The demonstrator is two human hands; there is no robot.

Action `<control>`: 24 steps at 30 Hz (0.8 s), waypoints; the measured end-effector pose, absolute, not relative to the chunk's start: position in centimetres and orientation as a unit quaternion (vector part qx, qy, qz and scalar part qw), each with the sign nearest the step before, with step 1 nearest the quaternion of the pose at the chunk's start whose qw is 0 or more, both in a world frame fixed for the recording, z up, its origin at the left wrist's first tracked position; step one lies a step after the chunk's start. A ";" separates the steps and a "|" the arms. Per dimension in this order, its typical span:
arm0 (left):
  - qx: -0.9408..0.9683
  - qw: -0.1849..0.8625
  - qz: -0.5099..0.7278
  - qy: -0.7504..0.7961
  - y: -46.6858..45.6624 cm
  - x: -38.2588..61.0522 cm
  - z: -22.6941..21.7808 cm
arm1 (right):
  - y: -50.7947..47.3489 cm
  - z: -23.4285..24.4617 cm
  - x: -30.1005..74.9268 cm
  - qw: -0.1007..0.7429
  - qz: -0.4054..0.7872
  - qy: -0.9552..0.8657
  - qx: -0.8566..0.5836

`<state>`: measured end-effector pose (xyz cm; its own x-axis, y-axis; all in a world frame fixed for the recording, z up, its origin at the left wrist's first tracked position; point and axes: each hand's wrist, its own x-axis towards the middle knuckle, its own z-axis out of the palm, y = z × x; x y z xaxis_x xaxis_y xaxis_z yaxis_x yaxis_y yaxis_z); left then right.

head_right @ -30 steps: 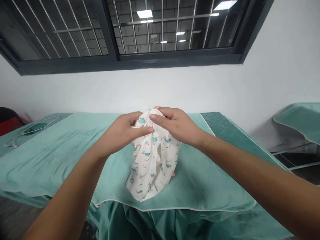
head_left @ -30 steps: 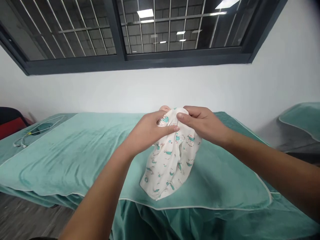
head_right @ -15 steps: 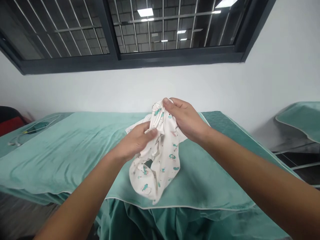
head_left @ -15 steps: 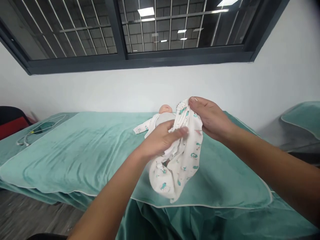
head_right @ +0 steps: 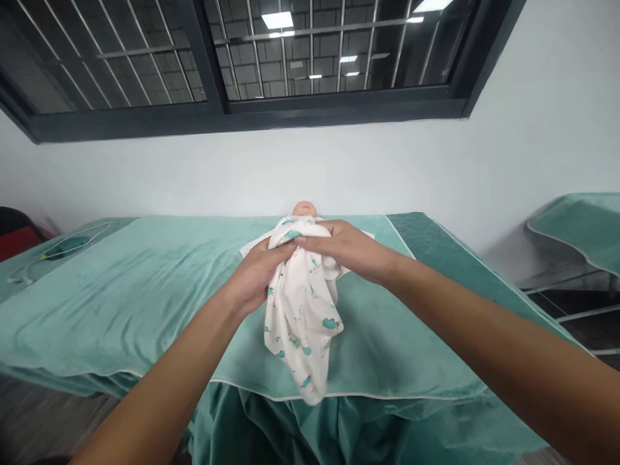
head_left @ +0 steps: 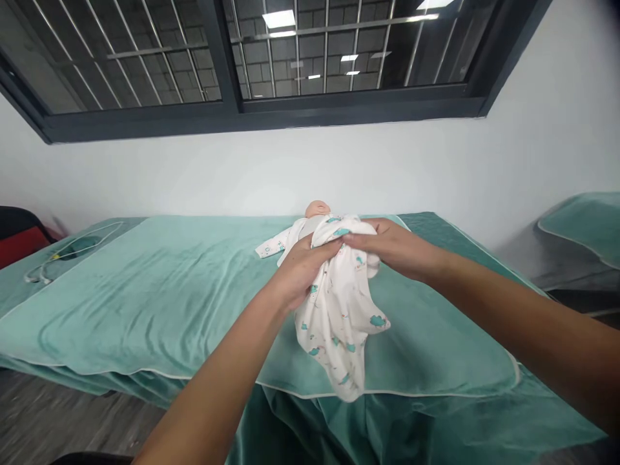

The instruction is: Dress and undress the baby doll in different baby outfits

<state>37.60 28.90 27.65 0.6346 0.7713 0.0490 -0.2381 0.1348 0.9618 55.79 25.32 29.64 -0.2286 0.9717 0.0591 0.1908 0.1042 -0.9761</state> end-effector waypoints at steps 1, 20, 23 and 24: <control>0.563 0.718 0.335 0.235 28.9 37.5 27.6 | 25.4 29.6 55.6 0.444 0.477 -0.598 -0.467; 0.495 0.762 0.356 0.220 29.8 37.6 25.1 | 25.7 26.6 55.3 0.451 0.573 -0.559 -0.395; 0.510 0.769 0.317 0.222 29.4 37.2 24.2 | 26.2 26.2 55.5 0.513 0.580 -0.498 -0.390; 0.513 0.774 0.298 0.220 29.2 37.0 23.8 | 26.2 26.1 55.5 0.524 0.583 -0.479 -0.395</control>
<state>37.00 29.22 23.82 0.7256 0.6872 -0.0354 -0.2348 0.2957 0.9260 55.55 26.20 26.10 -0.1389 0.9894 0.0414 -0.2335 0.0080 -0.9723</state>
